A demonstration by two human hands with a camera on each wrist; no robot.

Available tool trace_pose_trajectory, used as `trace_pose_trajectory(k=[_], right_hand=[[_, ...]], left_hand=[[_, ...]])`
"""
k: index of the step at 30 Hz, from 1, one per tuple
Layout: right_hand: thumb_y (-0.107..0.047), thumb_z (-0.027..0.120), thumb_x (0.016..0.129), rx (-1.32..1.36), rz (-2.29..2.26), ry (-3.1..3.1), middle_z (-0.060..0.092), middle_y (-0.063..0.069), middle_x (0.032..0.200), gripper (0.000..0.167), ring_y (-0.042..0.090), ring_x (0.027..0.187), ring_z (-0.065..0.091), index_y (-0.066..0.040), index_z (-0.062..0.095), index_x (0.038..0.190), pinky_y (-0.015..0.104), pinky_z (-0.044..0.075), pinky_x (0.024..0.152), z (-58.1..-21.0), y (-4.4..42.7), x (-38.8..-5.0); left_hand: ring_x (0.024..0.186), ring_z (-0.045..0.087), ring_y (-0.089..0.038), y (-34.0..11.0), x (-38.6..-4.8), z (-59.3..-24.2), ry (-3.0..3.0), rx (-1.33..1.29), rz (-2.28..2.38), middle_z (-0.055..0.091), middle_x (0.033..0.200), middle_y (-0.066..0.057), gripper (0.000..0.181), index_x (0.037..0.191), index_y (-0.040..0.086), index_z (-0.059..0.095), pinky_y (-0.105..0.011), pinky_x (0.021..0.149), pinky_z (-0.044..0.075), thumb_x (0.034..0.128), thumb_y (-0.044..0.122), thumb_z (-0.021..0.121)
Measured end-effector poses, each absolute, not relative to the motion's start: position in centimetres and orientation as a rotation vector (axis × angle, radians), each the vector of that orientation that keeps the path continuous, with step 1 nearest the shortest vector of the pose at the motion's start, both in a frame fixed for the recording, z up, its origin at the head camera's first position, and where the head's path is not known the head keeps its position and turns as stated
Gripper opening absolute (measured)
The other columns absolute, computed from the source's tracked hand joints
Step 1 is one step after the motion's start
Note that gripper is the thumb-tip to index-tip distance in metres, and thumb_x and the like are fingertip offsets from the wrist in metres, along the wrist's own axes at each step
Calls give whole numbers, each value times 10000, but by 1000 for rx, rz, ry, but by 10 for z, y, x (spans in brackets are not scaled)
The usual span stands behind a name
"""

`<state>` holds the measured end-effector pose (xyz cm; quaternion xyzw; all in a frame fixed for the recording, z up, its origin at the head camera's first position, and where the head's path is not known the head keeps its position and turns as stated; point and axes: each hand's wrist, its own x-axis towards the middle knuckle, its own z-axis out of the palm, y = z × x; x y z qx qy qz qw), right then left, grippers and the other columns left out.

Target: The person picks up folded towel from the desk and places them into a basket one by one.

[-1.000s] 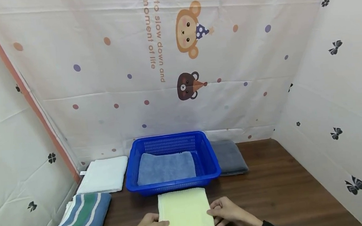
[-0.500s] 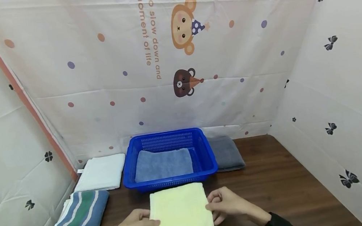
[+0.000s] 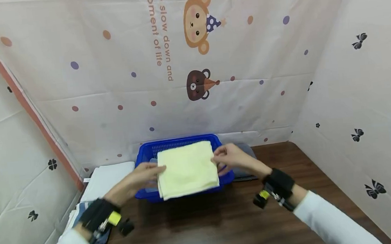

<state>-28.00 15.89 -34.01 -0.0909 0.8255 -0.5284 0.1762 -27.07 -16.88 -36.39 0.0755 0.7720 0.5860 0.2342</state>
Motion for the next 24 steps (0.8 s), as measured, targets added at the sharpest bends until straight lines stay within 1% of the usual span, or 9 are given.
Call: trace_pose_trajectory(k=[4, 6, 9, 11, 14, 16, 19, 22, 24], right_hand=[[-99, 592, 1002, -249, -1364, 2506, 735, 187, 974, 235, 174, 731, 720, 71, 671, 1143, 389, 633, 753, -335, 151, -324], [-74, 587, 992, -247, -1272, 2595, 723, 167, 884, 190, 202, 703, 716, 64, 707, 1042, 415, 631, 766, -338, 148, -339], [-22, 595, 967, -223, -1103, 2703, 690, 162, 739, 158, 256, 668, 733, 54, 693, 869, 436, 630, 756, -350, 144, -358], [10, 610, 946, -184, -993, 2742, 681, 168, 703, 132, 280, 657, 744, 54, 675, 840, 413, 632, 714, -360, 141, -367], [71, 613, 904, -108, -806, 2782, 717, 203, 733, 72, 270, 632, 753, 77, 684, 905, 302, 584, 582, -376, 139, -378], [110, 619, 862, -65, -651, 2812, 741, 234, 767, 149, 247, 601, 749, 100, 694, 991, 239, 466, 496, -384, 137, -383], [146, 633, 825, -32, -492, 2828, 742, 287, 823, 251, 219, 537, 727, 114, 684, 1069, 223, 395, 437, -396, 132, -388], [163, 674, 806, -73, -399, 2851, 709, 246, 822, 204, 169, 484, 638, 83, 677, 994, 228, 403, 410, -403, 125, -391], [168, 699, 789, -92, -373, 2858, 634, 184, 754, 138, 161, 501, 531, 48, 674, 851, 232, 378, 421, -405, 121, -393]], left_hand=[[1023, 703, -220, -159, -324, -362, 2251, 94, 1506, 700, 1093, -110, 461, 1370, -87, 540, -457, 975, 569, 1068, 262, 545], [1023, 700, -252, -154, -343, -365, 2289, 55, 1468, 680, 1091, -129, 441, 1355, -85, 557, -436, 942, 586, 1053, 236, 576], [981, 719, -270, -146, -363, -374, 2300, 21, 1424, 710, 1047, -149, 351, 1251, -84, 631, -415, 894, 604, 1027, 186, 621], [907, 737, -255, -140, -373, -382, 2314, 3, 1369, 737, 979, -133, 276, 1161, -64, 683, -401, 849, 616, 1008, 163, 648], [789, 731, -221, -126, -383, -395, 2329, 0, 1265, 750, 916, -140, 217, 1081, -58, 720, -386, 791, 626, 993, 132, 666], [750, 731, -214, -116, -388, -405, 2355, 15, 1168, 754, 923, -162, 204, 1060, -53, 734, -376, 761, 629, 992, 126, 666], [767, 746, -240, -107, -392, -420, 2357, 45, 1023, 753, 980, -214, 214, 1082, -75, 720, -375, 771, 630, 998, 110, 653], [776, 761, -258, -106, -398, -434, 2321, 79, 927, 751, 968, -238, 201, 1077, -102, 692, -368, 760, 632, 996, 74, 639], [784, 764, -259, -105, -400, -438, 2302, 83, 888, 753, 960, -235, 194, 1080, -110, 683, -365, 767, 631, 995, 56, 630]])
